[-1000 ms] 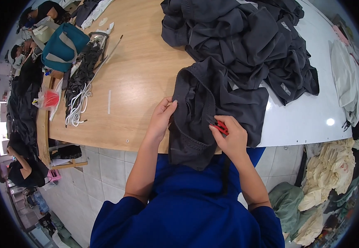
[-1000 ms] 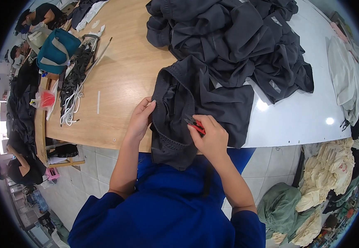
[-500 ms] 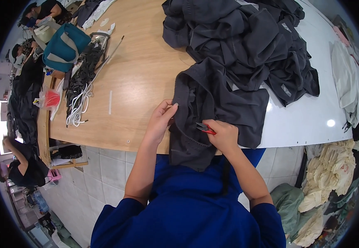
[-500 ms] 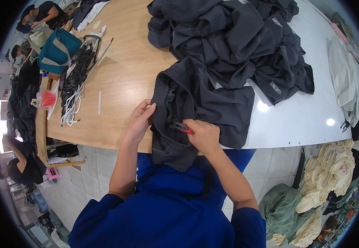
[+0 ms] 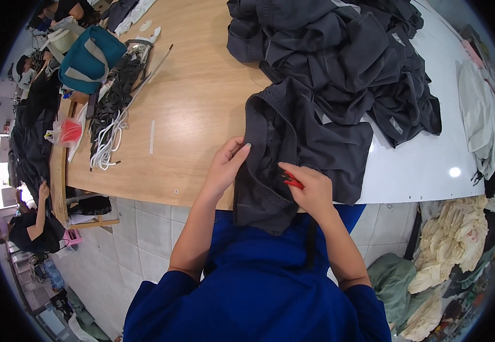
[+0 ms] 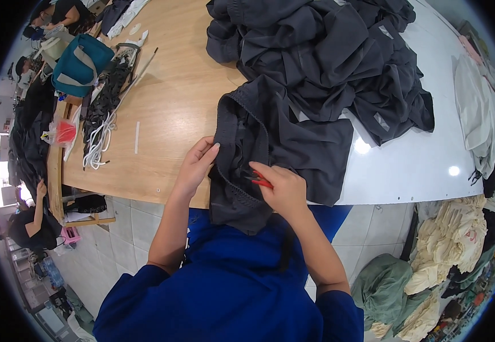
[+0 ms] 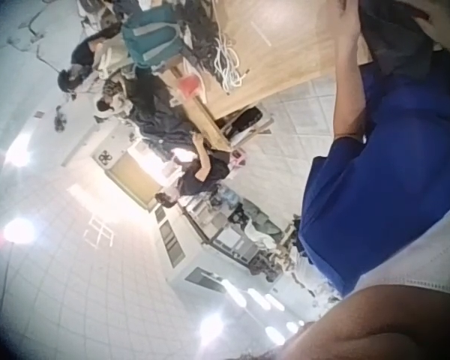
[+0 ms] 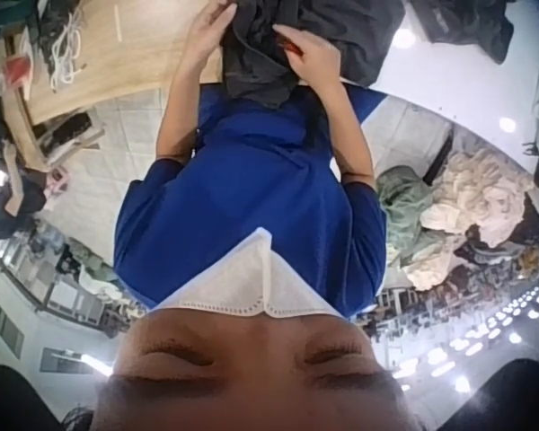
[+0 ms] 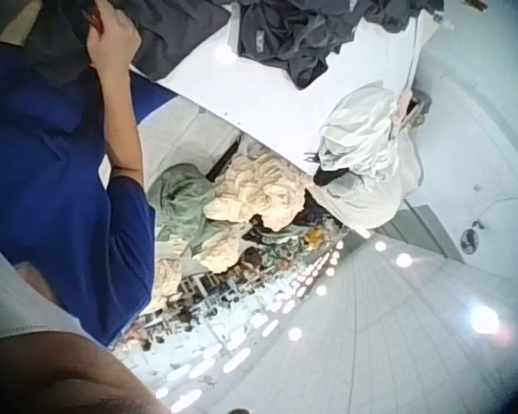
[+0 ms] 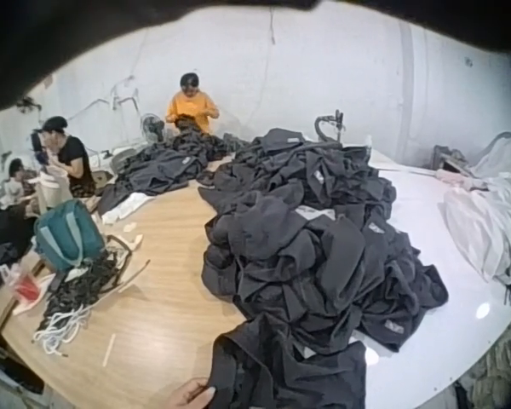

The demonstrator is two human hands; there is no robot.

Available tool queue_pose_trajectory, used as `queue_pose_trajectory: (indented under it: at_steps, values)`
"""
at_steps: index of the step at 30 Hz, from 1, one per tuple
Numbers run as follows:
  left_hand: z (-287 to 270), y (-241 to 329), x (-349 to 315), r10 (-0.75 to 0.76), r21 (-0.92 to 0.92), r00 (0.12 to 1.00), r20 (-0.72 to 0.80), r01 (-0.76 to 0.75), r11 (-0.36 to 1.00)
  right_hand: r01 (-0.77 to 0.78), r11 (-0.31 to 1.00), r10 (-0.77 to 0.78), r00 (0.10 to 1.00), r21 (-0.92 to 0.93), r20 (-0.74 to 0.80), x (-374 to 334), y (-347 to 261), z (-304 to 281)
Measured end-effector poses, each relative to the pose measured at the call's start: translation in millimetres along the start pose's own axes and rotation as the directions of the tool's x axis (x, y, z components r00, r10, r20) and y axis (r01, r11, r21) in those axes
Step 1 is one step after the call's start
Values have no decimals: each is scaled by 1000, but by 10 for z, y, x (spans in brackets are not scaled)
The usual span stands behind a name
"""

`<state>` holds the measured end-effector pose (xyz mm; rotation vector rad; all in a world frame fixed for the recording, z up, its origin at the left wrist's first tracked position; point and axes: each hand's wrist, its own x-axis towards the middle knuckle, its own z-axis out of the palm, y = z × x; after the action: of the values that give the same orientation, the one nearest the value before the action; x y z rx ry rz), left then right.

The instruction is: Trimming loose threads and inspecting grey fabric trousers in a manufacturing setting.

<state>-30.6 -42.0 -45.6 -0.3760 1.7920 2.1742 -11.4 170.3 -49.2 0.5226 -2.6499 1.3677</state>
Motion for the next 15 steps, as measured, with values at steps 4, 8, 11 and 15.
queue_pose_trajectory:
  at_steps: [4,8,11,15]
  values:
    - [-42,-25,-50,73,64,997,4,-74,995,-41,956,133,944,-289,303,23,-44,-14]
    - [-204,-40,-87,93,235,990,-108,-66,970,-133,990,140,960,-47,244,-27,-8,-51]
    - [-336,-60,-144,58,299,989,-139,-14,954,-346,903,226,886,254,405,-205,-71,-62]
    - [-497,-200,-188,-25,344,997,-79,51,938,-417,906,280,723,76,632,-396,-153,-163]
